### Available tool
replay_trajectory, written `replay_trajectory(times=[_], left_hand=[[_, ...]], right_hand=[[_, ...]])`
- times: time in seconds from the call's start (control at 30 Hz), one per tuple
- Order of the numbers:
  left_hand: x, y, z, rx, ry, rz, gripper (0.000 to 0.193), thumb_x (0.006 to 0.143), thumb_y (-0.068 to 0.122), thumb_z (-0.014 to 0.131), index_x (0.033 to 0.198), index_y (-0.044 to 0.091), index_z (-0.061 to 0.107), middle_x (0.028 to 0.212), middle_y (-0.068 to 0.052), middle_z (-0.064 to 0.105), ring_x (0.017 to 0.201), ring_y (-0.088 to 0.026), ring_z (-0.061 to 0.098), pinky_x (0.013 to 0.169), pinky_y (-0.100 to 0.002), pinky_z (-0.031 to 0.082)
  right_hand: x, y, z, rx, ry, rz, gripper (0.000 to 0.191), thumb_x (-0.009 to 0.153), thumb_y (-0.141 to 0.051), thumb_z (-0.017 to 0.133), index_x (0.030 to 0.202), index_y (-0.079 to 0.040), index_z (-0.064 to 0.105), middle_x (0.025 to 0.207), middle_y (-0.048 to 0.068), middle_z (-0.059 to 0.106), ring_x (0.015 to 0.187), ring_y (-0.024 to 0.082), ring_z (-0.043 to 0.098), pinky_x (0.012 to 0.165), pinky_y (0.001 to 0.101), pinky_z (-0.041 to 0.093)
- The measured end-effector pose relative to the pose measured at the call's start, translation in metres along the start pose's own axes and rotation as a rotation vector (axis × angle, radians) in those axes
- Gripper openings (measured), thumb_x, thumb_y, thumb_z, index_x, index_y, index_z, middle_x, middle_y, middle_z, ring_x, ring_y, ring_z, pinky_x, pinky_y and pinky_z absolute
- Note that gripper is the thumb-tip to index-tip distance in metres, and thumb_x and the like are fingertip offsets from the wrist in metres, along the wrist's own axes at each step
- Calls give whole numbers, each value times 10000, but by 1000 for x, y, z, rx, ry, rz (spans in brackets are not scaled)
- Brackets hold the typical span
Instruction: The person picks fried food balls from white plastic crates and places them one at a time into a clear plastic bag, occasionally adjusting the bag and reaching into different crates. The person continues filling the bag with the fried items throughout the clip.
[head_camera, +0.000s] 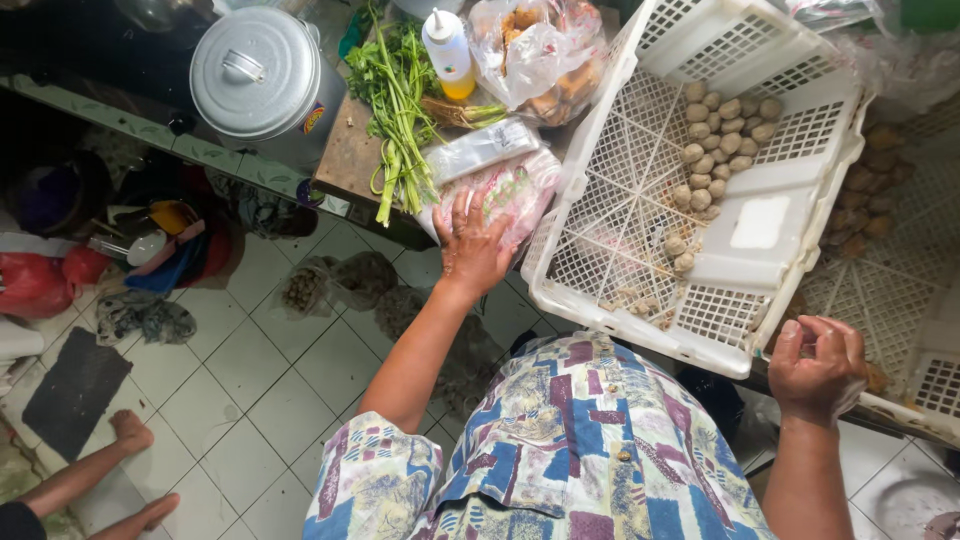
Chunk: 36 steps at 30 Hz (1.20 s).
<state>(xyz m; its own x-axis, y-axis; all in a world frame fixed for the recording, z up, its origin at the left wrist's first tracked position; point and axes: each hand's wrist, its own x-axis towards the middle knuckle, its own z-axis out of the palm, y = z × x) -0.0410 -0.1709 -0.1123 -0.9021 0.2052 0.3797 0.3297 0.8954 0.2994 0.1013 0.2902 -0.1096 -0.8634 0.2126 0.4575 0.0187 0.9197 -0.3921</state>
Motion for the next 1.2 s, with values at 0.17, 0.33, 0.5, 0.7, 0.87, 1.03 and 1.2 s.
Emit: replay_trajectory(times=[0.17, 0.33, 0.5, 0.7, 0.87, 1.03, 1.2], left_hand=[[0, -1, 20, 388, 17, 3, 121, 941, 257, 719, 1037, 189, 747, 1555, -166, 482, 1505, -373, 319, 1194, -720, 116], [6, 17, 34, 67, 45, 30, 293, 910, 334, 696, 1123, 147, 772, 1475, -224, 534, 1429, -414, 390, 1144, -698, 168], [10, 30, 52, 297, 149, 44, 150, 975, 318, 712, 1044, 219, 801, 1447, -111, 595, 1428, -364, 459, 1161, -680, 209], [17, 17, 50, -23, 67, -164, 150, 958, 296, 715, 1028, 176, 770, 1366, -114, 594, 1332, -357, 464, 1142, -611, 314], [31, 20, 34, 69, -102, -259, 248, 1026, 260, 640, 1113, 52, 743, 1342, -268, 463, 1252, -496, 354, 1022, -643, 293], [39, 28, 24, 350, -47, -84, 251, 1065, 269, 618, 1050, 34, 705, 1252, -217, 451, 1167, -385, 417, 1017, -554, 372], [49, 40, -13, -832, -49, -435, 163, 1114, 146, 557, 1045, 0, 579, 1077, -46, 493, 937, -130, 483, 833, -283, 422]], right_hand=[[7, 1, 4, 66, 18, -76, 79, 1050, -91, 715, 1079, -17, 715, 1159, 149, 680, 931, 238, 707, 802, 314, 609], [15, 5, 2, -37, 120, -149, 106, 963, -98, 731, 1049, -37, 728, 1071, 145, 691, 957, 330, 699, 882, 423, 585], [10, 12, -14, 104, 147, -41, 87, 954, -110, 730, 988, -38, 695, 1037, 135, 694, 819, 270, 704, 710, 361, 579], [-10, 36, -27, 629, 333, 48, 152, 1000, -165, 688, 1028, -35, 615, 1032, 125, 630, 766, 161, 642, 694, 304, 563], [-24, 69, -35, 1605, 529, 313, 227, 1069, -241, 651, 1180, -44, 631, 1145, 92, 642, 932, 179, 630, 871, 345, 553], [-27, 89, -42, 1858, 460, 393, 239, 1077, -253, 649, 1183, -39, 636, 1134, 103, 641, 972, 185, 637, 889, 356, 555], [-15, 93, -37, 1656, 214, 318, 175, 1055, -215, 646, 1115, -50, 636, 1079, 79, 636, 908, 145, 641, 825, 298, 565]])
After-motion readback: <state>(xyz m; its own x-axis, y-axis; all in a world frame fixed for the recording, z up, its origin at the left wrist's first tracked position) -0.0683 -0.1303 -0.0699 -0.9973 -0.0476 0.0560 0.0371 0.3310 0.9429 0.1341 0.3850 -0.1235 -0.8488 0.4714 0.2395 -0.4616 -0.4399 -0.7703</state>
